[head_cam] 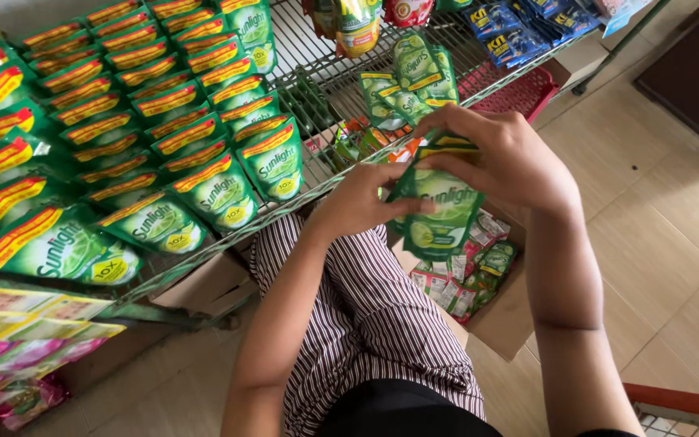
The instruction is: The person sits on the floor and transfers packets of Sunlight dish soap from a cardboard box onto a metal wire shelf. They then transfer Rinso detergent packets from the same box into a pink plastic basket.
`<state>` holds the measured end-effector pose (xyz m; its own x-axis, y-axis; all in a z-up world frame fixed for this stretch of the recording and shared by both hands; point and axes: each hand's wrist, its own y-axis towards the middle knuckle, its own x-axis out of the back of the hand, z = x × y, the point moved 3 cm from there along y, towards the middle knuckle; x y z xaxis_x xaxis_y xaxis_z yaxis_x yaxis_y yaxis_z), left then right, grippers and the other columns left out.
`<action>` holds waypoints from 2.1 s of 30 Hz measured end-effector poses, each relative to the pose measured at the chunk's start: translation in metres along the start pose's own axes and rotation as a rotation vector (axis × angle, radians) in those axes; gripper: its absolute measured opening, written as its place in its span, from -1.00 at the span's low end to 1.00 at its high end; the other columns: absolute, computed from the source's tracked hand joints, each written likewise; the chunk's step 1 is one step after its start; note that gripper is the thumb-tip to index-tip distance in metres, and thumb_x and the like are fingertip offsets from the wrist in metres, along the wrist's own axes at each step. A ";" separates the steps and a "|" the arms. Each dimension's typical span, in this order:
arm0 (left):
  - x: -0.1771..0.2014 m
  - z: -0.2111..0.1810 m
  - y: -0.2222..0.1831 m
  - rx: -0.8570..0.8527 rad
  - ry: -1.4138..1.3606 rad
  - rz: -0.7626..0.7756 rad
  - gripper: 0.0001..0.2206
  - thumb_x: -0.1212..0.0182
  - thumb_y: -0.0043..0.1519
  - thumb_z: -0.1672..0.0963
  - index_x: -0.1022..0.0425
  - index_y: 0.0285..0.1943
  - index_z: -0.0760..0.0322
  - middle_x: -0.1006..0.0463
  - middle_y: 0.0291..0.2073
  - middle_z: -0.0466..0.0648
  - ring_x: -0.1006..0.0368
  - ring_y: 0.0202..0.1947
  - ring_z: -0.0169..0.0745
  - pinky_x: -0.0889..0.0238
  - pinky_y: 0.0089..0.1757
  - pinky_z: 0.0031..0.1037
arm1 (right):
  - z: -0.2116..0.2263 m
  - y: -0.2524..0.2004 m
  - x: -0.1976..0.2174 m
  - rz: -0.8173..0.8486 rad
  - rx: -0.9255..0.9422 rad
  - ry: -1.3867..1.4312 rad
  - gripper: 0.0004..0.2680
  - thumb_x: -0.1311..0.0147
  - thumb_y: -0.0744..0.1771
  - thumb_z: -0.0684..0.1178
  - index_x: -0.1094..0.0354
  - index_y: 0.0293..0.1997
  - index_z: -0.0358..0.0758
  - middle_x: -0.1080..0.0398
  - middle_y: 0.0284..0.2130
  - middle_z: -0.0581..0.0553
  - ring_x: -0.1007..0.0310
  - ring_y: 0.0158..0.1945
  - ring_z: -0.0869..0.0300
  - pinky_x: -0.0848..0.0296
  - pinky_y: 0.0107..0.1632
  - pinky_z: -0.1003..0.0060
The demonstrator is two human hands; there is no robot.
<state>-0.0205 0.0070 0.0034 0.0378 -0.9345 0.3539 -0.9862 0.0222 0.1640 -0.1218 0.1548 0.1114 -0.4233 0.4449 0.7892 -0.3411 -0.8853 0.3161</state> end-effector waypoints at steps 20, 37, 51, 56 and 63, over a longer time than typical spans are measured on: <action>0.023 0.053 -0.006 0.256 -0.246 -0.734 -0.60 -0.30 0.25 -0.09 -0.64 -0.45 0.28 -0.23 -0.74 -0.37 0.00 -0.68 -0.65 0.27 -0.56 -0.55 | -0.070 -0.062 -0.105 -0.419 -0.513 0.965 -0.88 -0.20 0.37 -0.17 -0.44 -0.08 -0.44 -0.52 -0.37 -0.09 -0.52 -0.33 0.30 -0.47 -0.21 0.45; -0.059 0.114 0.002 0.435 -0.760 -0.583 -0.48 -0.29 0.15 -0.16 -0.55 0.01 0.30 -0.61 -0.30 -0.17 -0.50 -0.32 -0.44 -0.38 -0.28 -0.56 | -0.117 -0.068 -0.161 -0.766 -0.619 1.065 -0.88 -0.17 0.39 -0.16 -0.45 -0.10 -0.45 -0.51 -0.32 -0.07 -0.51 -0.32 0.31 -0.51 -0.16 0.46; -0.066 0.146 -0.010 0.450 -0.322 -0.750 -0.60 0.02 0.48 0.04 -0.56 -0.34 0.36 -0.19 -0.72 -0.15 -0.01 -0.69 -0.38 0.17 -0.53 -0.40 | -0.100 -0.059 -0.179 -0.709 -0.443 0.761 -0.81 -0.06 0.43 -0.28 -0.06 0.07 -0.28 -0.27 -0.32 0.00 -0.32 -0.36 0.38 -0.34 -0.31 0.51; -0.064 0.137 -0.009 0.218 -0.160 -0.821 -0.63 -0.01 0.46 0.06 -0.46 -0.41 0.32 -0.19 -0.73 -0.23 -0.04 -0.68 -0.45 0.14 -0.53 -0.40 | -0.105 -0.066 -0.177 -0.725 -0.415 0.762 -0.79 -0.08 0.44 -0.29 0.00 0.00 -0.25 -0.31 -0.30 -0.01 -0.29 -0.32 0.41 -0.30 -0.27 0.53; -0.052 0.138 -0.007 0.280 -0.295 -0.693 -0.63 -0.08 0.43 0.04 -0.48 -0.42 0.33 -0.18 -0.71 -0.27 0.02 -0.68 -0.50 0.22 -0.55 -0.47 | -0.114 -0.073 -0.169 -0.638 -0.453 0.779 -0.82 -0.10 0.43 -0.25 -0.07 -0.06 -0.26 -0.37 -0.32 -0.03 -0.34 -0.33 0.40 -0.33 -0.28 0.51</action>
<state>-0.0378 0.0061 -0.1430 0.6507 -0.7593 -0.0079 -0.7593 -0.6507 0.0066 -0.1209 0.1598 -0.1055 -0.4186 0.9069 -0.0489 -0.8938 -0.4018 0.1993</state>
